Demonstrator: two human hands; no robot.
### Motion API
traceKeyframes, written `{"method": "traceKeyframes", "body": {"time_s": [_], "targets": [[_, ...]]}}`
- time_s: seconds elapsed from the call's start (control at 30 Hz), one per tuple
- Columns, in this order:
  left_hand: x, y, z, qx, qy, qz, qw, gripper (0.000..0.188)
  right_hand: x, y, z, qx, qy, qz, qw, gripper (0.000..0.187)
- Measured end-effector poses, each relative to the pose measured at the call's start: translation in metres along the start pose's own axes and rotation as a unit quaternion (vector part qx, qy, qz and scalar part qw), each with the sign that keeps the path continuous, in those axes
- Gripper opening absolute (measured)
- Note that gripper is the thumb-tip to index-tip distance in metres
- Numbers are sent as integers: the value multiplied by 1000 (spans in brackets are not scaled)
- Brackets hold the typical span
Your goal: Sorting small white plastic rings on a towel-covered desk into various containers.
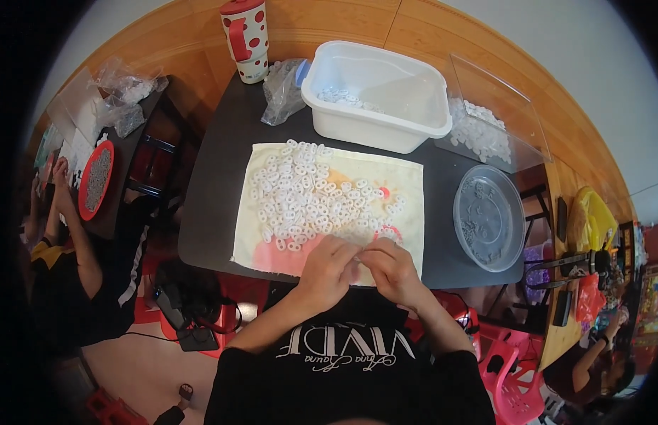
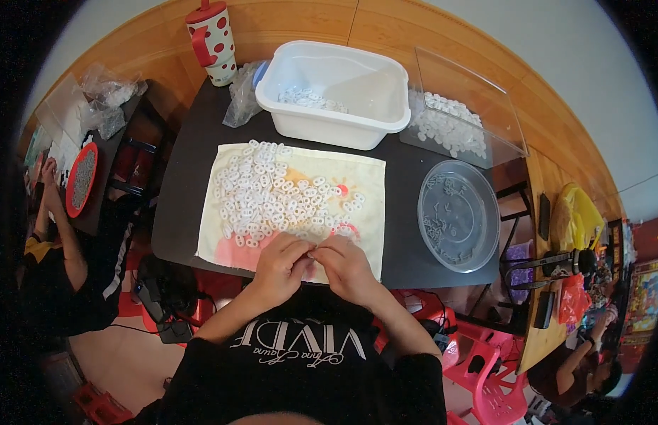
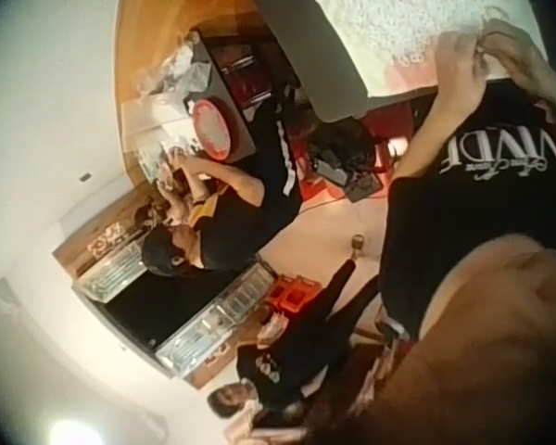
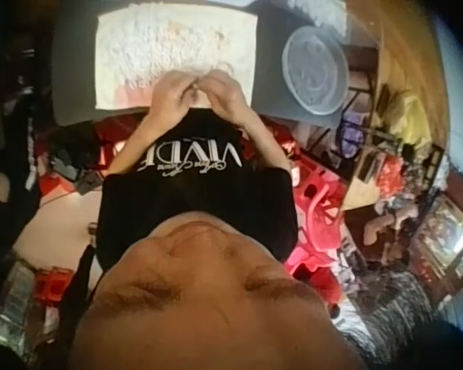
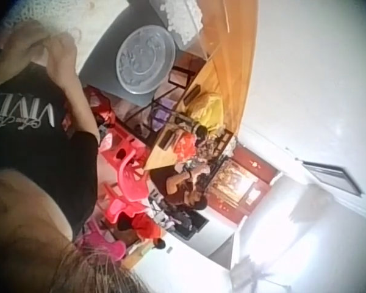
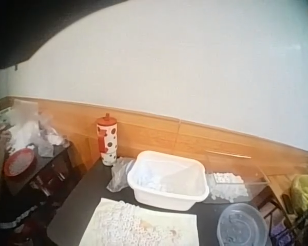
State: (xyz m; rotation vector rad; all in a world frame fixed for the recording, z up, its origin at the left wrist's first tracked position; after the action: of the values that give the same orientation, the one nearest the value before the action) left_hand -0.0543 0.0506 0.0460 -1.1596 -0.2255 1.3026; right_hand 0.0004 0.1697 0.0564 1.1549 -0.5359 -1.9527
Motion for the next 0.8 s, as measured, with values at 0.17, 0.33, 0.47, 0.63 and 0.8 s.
{"method": "traceKeyframes", "body": {"time_s": [0.17, 0.33, 0.47, 0.63, 0.8], "targets": [[-2, 1, -1, 15, -9, 21, 1000, 31, 3, 3, -1, -4, 7, -7, 1000, 28], [-1, 1, 0, 22, 8, 5, 1000, 29, 3, 2, -4, -15, 4, -5, 1000, 25], [-2, 1, 0, 22, 5, 1, 1000, 28, 2, -5, -7, 36, -19, 24, 999, 21], [-2, 3, 4, 6, 39, -22, 999, 26, -1, -2, -4, 2, -21, 6, 1000, 21], [-2, 6, 4, -3, 53, -38, 998, 24, -2, 1, -2, -11, -17, 0, 1000, 21]]}}
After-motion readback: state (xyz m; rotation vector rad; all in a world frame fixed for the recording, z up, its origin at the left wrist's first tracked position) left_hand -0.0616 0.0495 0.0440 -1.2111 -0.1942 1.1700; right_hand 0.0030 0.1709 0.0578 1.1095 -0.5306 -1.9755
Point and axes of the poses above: each hand's wrist, its own z-axis towards the middle knuckle, its own x-axis out of the palm, y = z × x, the point moved 8 cm from there along z, towards the middle knuckle, and after that the axes turned 5 degrees about -y, right-handed, at the moved point
